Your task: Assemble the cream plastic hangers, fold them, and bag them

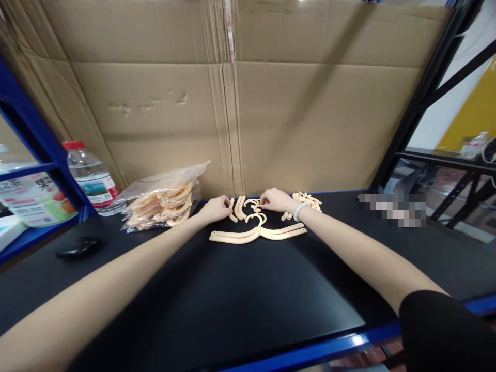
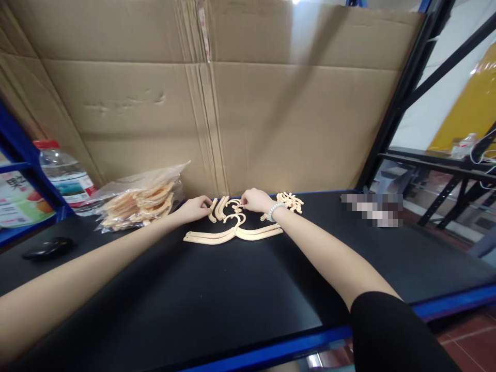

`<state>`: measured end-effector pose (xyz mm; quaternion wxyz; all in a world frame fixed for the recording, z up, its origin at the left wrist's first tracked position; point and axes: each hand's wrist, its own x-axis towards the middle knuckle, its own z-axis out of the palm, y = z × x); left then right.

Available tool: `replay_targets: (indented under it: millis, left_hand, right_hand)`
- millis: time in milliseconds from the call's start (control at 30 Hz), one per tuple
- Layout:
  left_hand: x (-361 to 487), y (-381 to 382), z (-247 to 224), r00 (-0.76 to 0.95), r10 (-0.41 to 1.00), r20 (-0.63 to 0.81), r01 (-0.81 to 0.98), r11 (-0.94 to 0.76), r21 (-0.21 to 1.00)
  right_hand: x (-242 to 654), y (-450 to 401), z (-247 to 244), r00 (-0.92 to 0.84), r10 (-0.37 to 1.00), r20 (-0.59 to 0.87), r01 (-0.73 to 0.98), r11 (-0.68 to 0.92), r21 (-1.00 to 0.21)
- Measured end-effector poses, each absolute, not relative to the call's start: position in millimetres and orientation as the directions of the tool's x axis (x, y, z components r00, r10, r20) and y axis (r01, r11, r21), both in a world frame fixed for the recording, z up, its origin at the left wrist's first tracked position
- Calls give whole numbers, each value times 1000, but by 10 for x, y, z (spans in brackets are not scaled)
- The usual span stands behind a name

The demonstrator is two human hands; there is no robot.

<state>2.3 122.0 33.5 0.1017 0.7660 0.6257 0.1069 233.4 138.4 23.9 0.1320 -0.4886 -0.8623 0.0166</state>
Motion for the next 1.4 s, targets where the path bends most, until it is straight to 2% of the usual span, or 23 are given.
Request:
replay_targets:
  millis: [200,400,533,633,800,1000,1067,1200,1267,1400]
  left_hand:
    - [66,1266,318,141,989,54,964,-149,218]
    - [155,1230,392,118,993,19,981,-120,151]
    - [205,1200,410,119,992,33,985,-122,126]
    - [210,1217,417,117,993,27,982,-119,150]
    - [108,1213,517,113,994,-9,954,-106,281]
    - [-5,946,610,113,990,86,814,-142,564]
    - [4,765,577,121,986,116,723,-168,670]
    - [54,338,412,171,977,129,547,-203,812]
    - [86,157,308,196,974,109,303,-166,938]
    - [170,-53,169,235,969,76,29,-85,996]
  right_hand:
    - [2396,1316,227,-403,841,361,830,502,-244]
    - [2454,1175,367,-145,847,511,786,412,-461]
    - [2439,1086,403,-38,877,479,625,394,-674]
    - [2380,986,412,-11,907,421,454,379,-806]
    - [2284,708,425,-31,940,339,189,338,-922]
    - [2258,375,380,-43,972,229,-122,222,-967]
    - [2256,311,359,-58,985,165,-217,149,-965]
    - [2244,220,345,-101,989,106,-266,76,-961]
    - [2234,175,344,-136,986,96,-272,56,-961]
    - [2217,87,322,-199,977,70,-305,6,-952]
